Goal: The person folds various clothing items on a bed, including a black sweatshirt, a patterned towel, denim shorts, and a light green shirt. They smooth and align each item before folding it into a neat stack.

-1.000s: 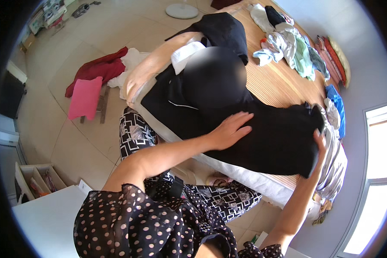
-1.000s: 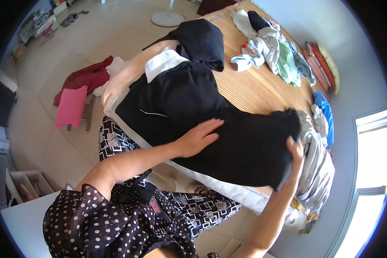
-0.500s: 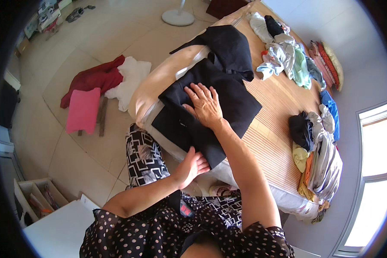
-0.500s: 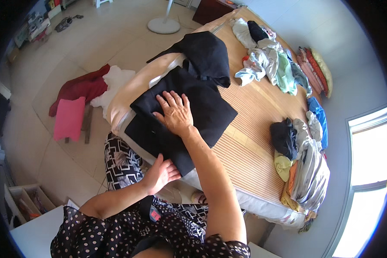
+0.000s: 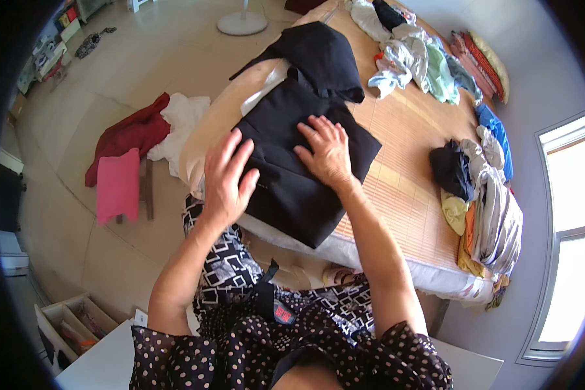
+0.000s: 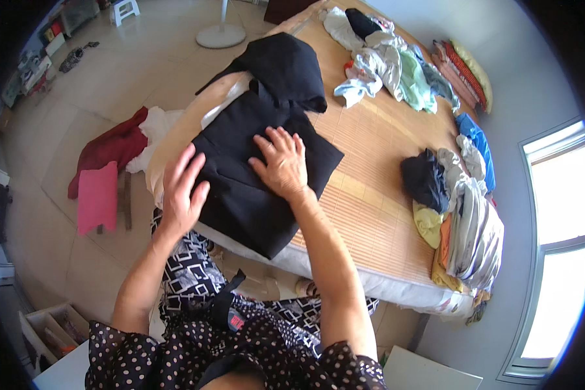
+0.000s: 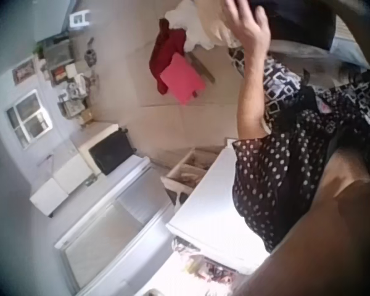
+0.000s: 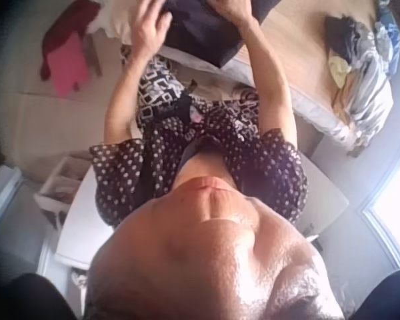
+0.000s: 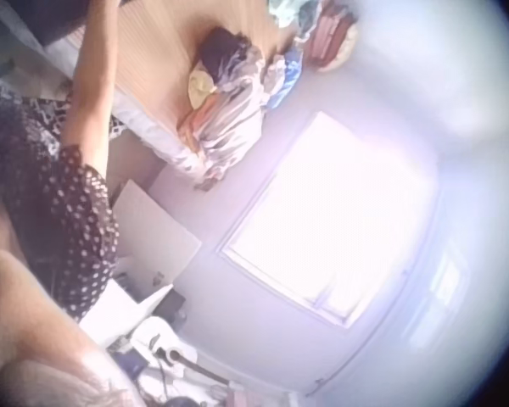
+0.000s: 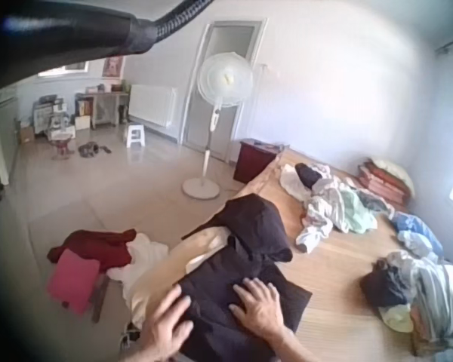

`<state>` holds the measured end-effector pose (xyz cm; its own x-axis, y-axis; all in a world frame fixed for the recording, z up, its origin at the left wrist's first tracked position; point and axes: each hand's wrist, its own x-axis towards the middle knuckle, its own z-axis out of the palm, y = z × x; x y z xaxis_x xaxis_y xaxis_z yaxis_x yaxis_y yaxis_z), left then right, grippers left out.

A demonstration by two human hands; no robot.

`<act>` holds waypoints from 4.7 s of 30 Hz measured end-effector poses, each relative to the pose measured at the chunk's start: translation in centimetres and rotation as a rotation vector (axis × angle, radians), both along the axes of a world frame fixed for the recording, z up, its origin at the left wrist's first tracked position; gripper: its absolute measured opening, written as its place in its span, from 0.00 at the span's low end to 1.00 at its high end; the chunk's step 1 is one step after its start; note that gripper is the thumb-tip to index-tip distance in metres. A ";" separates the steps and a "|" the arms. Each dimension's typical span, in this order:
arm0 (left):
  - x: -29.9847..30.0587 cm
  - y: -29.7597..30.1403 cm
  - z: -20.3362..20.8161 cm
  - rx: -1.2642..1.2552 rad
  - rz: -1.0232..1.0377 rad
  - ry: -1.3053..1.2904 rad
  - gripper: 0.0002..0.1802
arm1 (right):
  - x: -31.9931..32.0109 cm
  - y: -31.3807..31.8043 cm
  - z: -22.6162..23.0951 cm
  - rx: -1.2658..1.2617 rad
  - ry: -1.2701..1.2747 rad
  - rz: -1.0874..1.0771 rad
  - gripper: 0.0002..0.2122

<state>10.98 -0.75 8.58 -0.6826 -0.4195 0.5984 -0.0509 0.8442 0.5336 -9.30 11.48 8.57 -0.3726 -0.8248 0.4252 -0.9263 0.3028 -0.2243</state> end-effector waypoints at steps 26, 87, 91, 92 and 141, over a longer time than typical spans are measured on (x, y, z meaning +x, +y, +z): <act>-7.6 0.2 -1.8 -0.132 -0.114 -0.352 0.31 | -25.0 -8.9 0.4 -0.340 -1.236 -0.771 0.32; -26.8 -7.0 -2.3 -0.573 -0.036 -0.275 0.38 | -14.4 19.1 -1.4 0.026 -0.075 -0.546 0.20; -31.9 -6.8 2.1 -0.530 0.125 -0.560 0.37 | -14.6 26.3 -3.6 0.146 0.007 -0.651 0.21; -32.9 -6.4 2.5 -0.582 0.073 -0.420 0.32 | -14.6 26.2 -3.5 0.157 0.034 -0.660 0.22; -13.9 9.5 -3.7 0.758 -0.480 -0.086 0.17 | 3.5 16.5 0.0 -0.260 -0.887 -0.543 0.10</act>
